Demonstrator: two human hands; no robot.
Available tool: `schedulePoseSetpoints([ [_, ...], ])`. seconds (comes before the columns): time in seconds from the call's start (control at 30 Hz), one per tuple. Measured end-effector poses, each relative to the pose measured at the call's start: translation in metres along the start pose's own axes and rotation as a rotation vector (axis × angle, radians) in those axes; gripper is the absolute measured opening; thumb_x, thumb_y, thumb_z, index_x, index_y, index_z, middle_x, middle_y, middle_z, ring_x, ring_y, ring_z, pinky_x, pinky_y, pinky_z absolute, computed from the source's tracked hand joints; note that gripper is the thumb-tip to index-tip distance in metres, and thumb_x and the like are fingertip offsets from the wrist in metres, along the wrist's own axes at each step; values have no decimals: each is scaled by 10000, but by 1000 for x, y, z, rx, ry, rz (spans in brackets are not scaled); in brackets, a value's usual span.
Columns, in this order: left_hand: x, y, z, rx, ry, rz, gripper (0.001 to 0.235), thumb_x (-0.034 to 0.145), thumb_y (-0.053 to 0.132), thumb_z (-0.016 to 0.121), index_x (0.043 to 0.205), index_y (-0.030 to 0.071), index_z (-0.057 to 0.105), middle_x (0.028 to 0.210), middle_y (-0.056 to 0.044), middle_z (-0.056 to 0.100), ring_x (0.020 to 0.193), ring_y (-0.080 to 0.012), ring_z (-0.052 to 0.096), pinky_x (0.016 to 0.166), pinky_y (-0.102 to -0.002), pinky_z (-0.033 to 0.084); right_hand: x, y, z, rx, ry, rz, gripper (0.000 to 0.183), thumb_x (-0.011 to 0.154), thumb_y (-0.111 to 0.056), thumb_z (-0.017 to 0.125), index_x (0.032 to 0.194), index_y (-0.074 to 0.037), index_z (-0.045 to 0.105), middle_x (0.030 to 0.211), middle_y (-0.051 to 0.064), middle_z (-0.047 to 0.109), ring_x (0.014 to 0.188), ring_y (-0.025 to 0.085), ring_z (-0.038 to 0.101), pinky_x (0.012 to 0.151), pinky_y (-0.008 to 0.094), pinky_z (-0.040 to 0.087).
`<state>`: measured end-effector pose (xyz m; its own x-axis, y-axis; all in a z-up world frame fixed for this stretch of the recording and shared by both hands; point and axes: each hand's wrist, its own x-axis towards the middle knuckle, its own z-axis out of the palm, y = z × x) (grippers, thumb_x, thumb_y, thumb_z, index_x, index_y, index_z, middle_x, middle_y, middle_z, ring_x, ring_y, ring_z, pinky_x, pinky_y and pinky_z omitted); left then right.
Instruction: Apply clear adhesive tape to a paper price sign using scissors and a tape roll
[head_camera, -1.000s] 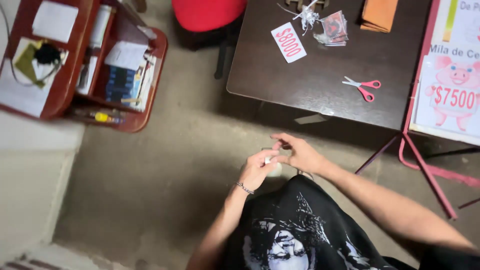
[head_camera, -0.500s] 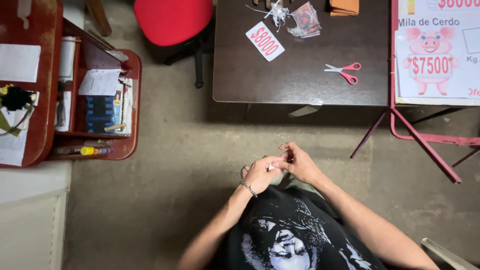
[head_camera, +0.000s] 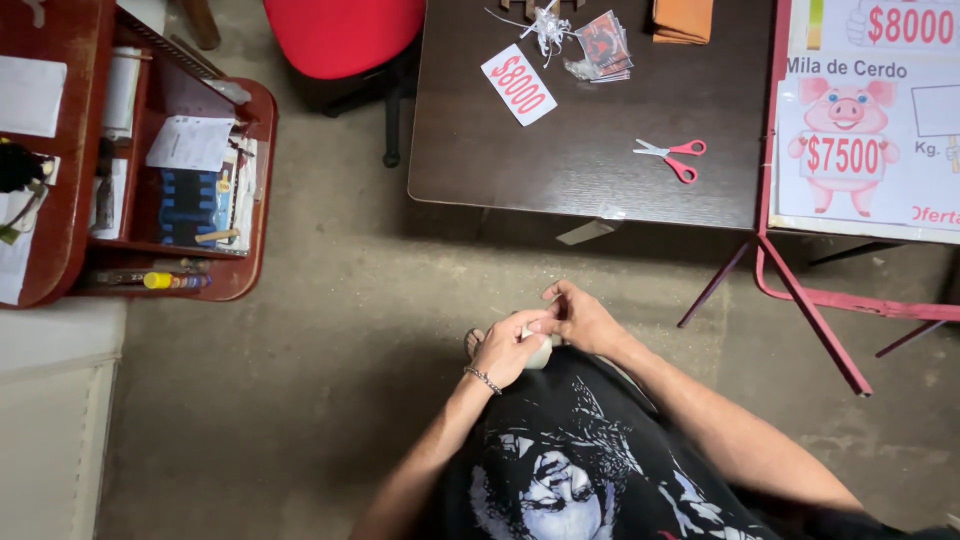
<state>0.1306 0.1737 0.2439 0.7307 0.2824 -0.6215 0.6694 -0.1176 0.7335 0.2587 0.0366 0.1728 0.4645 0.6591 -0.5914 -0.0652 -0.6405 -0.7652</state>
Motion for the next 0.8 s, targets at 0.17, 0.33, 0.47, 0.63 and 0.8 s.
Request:
schedulePoseSetpoints([
  [0.17, -3, 11, -8, 164, -21, -87, 590, 878, 429, 668, 1444, 519, 526, 1294, -72, 723, 1377, -457, 502, 1259, -554, 186, -10, -18, -9, 60, -1, -33, 433, 781, -114, 859, 1174, -54, 687, 826, 122, 773, 761, 254, 720, 718, 381, 578],
  [0.33, -6, 13, -11, 67, -22, -173, 949, 799, 434, 766, 1587, 285, 258, 1420, -33, 662, 1356, -254, 588, 1165, -414, 372, -10, -29, -7, -7, 94, -111, 79, 847, -166, 835, 899, -112, 809, 730, 77, 725, 657, 199, 662, 665, 346, 555],
  [0.47, 4, -12, -4, 224, 2, -175, 932, 802, 525, 740, 1581, 344, 260, 1440, 38, 652, 1376, -363, 501, 1198, -448, 244, -11, -41, -13, 95, 73, -115, 53, 854, -96, 802, 897, -68, 789, 697, 77, 676, 585, 177, 626, 640, 317, 555],
  [0.63, 36, -75, 14, 218, 102, -37, 571, 719, 662, 775, 1154, 306, 677, 1159, 32, 766, 1197, -278, 629, 1128, -390, 322, 17, -7, -12, 139, 89, -113, 70, 840, -150, 835, 873, -97, 806, 682, 34, 668, 653, 133, 583, 638, 292, 499],
  [0.8, 27, -59, 12, 135, 62, 49, 484, 731, 535, 842, 1049, 198, 702, 1093, -64, 754, 1196, -297, 648, 1162, -484, 275, 5, -16, -22, 234, 173, -72, 52, 819, -126, 840, 852, -96, 813, 653, 19, 650, 634, 122, 557, 622, 271, 473],
])
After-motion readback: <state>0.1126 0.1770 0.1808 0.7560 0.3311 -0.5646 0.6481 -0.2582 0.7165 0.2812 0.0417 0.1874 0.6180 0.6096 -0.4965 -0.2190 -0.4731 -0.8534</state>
